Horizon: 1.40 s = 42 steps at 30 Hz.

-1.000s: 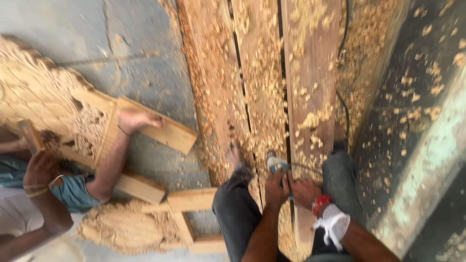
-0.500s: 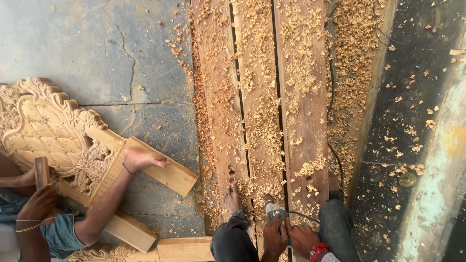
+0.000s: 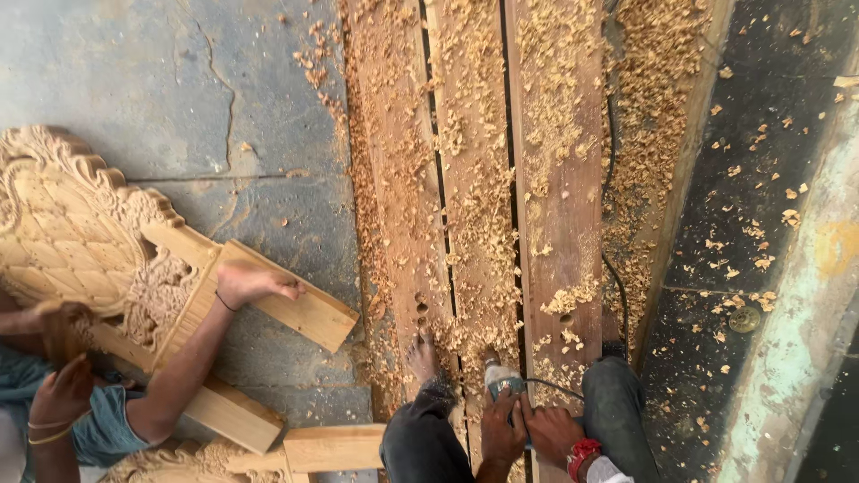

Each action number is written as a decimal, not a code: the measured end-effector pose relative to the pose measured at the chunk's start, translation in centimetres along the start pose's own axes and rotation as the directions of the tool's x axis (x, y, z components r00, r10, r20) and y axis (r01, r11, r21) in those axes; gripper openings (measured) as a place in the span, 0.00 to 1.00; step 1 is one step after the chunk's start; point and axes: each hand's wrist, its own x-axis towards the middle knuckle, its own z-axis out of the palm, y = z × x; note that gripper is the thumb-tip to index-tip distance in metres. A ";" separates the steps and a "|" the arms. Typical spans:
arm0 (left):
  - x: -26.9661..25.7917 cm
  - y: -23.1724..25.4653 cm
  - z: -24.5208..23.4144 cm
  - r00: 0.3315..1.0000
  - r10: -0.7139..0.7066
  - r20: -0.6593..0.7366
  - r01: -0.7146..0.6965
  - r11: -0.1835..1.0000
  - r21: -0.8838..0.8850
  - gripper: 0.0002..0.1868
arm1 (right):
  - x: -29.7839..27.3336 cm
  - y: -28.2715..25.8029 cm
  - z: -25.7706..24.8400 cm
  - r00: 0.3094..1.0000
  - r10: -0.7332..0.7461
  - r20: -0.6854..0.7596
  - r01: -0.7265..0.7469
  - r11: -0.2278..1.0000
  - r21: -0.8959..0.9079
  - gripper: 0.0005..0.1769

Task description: The person uses a power drill to create several holes in a thick wooden plank while holding it steady with their feet.

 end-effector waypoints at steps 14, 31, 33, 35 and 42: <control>0.2 2.7 -1.5 0.997 0.025 -0.071 -0.029 0.998 -0.059 0.15 | 0.0 0.3 0.6 0.996 0.017 -0.084 -0.017 1.000 0.000 0.42; 0.3 1.3 -0.2 0.980 -0.180 0.084 0.181 0.983 -0.003 0.17 | 0.0 0.5 0.4 0.998 0.023 -0.050 -0.024 1.000 -0.013 0.41; 0.3 1.3 -0.2 0.991 -0.128 0.038 0.129 0.992 -0.014 0.17 | 0.2 0.7 0.5 0.999 0.016 -0.051 -0.016 1.000 -0.008 0.37; 0.2 1.3 -0.1 0.997 -0.083 -0.002 0.083 0.996 -0.024 0.16 | -0.2 0.5 0.5 0.998 0.019 -0.060 -0.019 1.000 -0.005 0.37; -0.2 1.2 0.5 0.993 0.020 -0.120 -0.027 0.998 -0.055 0.14 | -0.9 -0.6 -2.5 0.991 0.115 0.061 -0.114 0.993 -0.018 0.41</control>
